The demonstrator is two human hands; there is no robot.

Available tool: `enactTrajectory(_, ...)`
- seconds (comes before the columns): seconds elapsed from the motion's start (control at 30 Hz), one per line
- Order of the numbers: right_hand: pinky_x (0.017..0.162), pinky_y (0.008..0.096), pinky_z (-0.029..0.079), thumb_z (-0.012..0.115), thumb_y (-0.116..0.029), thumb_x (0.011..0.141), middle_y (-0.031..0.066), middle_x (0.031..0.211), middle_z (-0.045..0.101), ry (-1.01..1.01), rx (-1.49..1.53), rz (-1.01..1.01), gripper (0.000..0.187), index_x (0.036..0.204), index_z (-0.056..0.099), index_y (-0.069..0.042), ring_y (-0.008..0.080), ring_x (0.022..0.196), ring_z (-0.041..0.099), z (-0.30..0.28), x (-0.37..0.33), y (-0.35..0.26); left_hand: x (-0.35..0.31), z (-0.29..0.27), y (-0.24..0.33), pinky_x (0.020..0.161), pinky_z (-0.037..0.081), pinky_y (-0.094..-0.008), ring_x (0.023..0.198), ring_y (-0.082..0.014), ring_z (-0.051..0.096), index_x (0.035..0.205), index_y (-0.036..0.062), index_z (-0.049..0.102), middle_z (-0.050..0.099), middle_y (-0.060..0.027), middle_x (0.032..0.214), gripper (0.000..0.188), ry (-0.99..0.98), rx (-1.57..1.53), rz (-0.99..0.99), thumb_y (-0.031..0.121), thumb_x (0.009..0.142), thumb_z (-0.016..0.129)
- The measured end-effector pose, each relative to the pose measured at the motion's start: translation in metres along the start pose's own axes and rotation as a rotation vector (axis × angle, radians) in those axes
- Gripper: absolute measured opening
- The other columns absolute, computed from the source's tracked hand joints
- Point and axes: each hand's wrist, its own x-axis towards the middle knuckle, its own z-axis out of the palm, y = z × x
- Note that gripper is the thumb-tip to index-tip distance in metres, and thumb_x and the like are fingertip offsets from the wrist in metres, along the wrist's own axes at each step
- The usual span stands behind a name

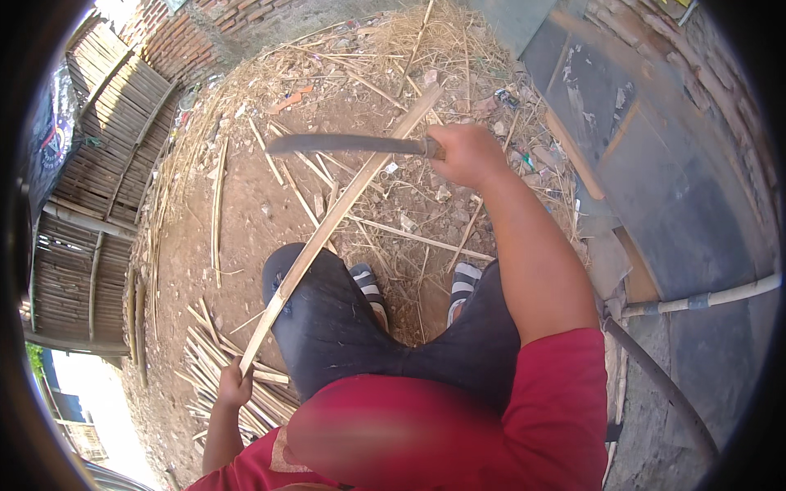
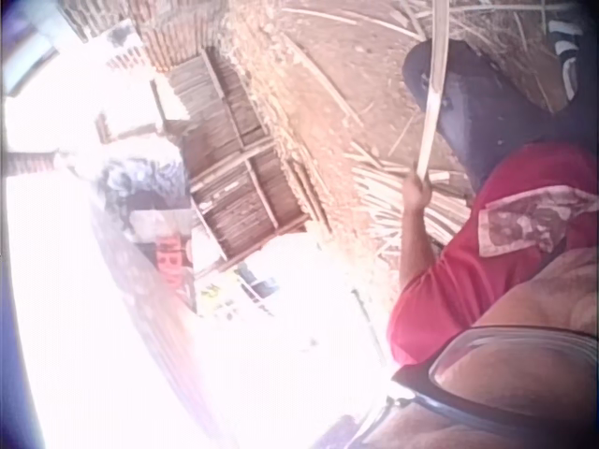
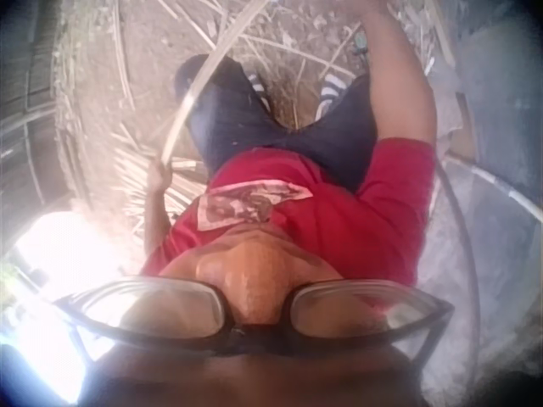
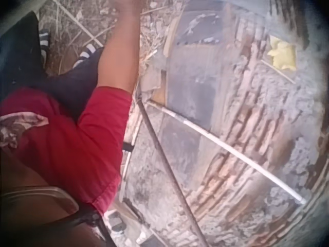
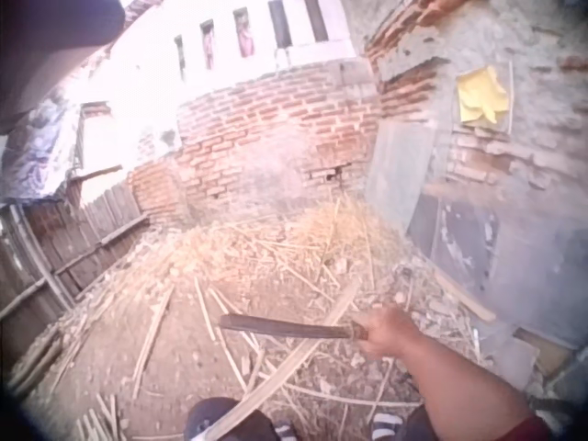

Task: The person shaves a thin strip of bamboo using a knife, repeatedly drawing the blade along the length of the material.

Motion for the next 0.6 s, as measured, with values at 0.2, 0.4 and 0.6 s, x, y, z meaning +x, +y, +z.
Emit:
enactTrajectory(0.2,0.078,0.0451,0.056,0.073,-0.022,0.076,0.0186,0.093,0.072,0.150,0.188,0.547,0.032,0.106,0.071,-0.012,0.0358,0.087,0.070,0.011,-0.006,0.054,0.002,0.001,-0.005,0.070,0.053,-0.0508,0.079,-0.0482,0.066,0.105,0.0018,0.063,0.067,-0.0272,0.080,0.022,0.032,0.045,-0.013,0.007,0.085,0.057)
enactTrajectory(0.4,0.075,0.0449,0.054,0.073,-0.021,0.076,0.0202,0.087,0.070,-0.004,0.193,0.151,0.030,0.104,0.071,-0.010,0.0375,0.084,0.070,-0.036,-0.006,-0.008,-0.011,0.021,0.001,0.071,0.054,-0.0523,0.078,-0.0471,0.067,0.108,0.0054,0.062,0.068,-0.0250,0.080,0.026,0.126,0.144,-0.081,0.006,0.082,0.058)
enactTrajectory(0.6,0.074,0.0481,0.053,0.074,-0.019,0.073,0.0176,0.085,0.070,-0.135,-0.043,0.020,0.027,0.099,0.070,-0.011,0.0387,0.084,0.068,-0.044,-0.007,-0.016,-0.022,0.056,-0.011,0.069,0.055,-0.0517,0.074,-0.0444,0.068,0.114,0.0048,0.059,0.069,-0.0221,0.080,0.037,0.273,0.206,-0.031,0.006,0.077,0.062)
